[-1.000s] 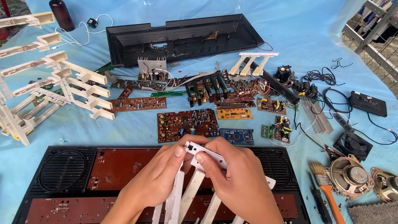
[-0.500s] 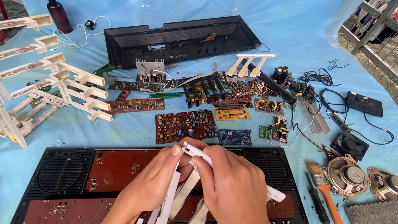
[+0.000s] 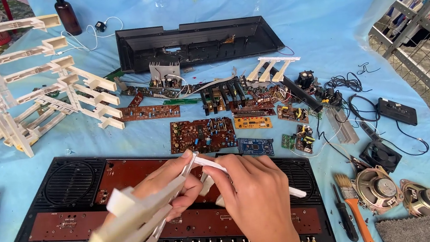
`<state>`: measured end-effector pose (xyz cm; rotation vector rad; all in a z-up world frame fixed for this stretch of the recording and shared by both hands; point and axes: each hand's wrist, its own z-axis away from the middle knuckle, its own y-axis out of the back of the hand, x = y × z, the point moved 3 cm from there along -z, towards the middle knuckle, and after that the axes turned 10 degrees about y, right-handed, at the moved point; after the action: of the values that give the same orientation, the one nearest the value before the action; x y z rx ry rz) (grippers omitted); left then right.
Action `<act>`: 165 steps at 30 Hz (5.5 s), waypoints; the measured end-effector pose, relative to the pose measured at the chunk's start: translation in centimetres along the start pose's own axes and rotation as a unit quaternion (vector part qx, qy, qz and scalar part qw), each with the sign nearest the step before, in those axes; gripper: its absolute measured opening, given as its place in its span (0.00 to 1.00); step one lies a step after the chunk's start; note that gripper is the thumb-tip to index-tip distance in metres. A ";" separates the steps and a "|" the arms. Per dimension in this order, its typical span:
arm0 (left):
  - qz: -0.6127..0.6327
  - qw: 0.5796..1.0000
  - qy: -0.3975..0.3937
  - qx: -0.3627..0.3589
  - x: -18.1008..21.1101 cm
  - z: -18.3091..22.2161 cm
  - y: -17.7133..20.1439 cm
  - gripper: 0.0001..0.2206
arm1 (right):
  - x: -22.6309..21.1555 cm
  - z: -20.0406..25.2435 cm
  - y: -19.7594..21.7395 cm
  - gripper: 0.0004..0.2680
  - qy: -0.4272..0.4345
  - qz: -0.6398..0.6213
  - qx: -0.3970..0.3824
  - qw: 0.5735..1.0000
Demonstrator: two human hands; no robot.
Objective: Organizing and inspecting disassembled keyboard components, specifically plastic key frames, on a repair table.
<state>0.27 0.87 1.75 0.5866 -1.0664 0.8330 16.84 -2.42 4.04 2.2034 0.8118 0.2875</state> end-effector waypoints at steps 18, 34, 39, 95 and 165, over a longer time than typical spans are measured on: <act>-0.019 0.965 0.092 -0.245 -4.9 -5.4 2.2 0.40 | 1.4 0.6 -1.9 0.09 0.051 0.070 -0.066 0.994; 0.379 0.850 -0.131 -0.342 -3.4 -5.0 -0.4 0.23 | 0.2 0.8 0.4 0.07 -0.108 -0.058 -0.070 0.990; 0.268 0.941 -0.142 -0.153 -1.1 -3.1 -1.7 0.25 | -0.1 1.0 0.6 0.07 -0.114 -0.032 -0.059 0.991; -0.071 0.979 -0.187 0.034 0.6 -1.9 -0.5 0.26 | 1.6 0.9 0.7 0.08 -0.157 -0.030 -0.201 0.967; 0.138 0.897 -0.415 -0.060 -1.8 -3.7 -3.1 0.27 | -2.0 0.7 2.1 0.09 -0.402 -0.217 -0.268 0.848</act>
<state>4.32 1.36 -1.40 0.7141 -2.0078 0.7561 16.58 -5.15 5.18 1.3482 0.6098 -0.5525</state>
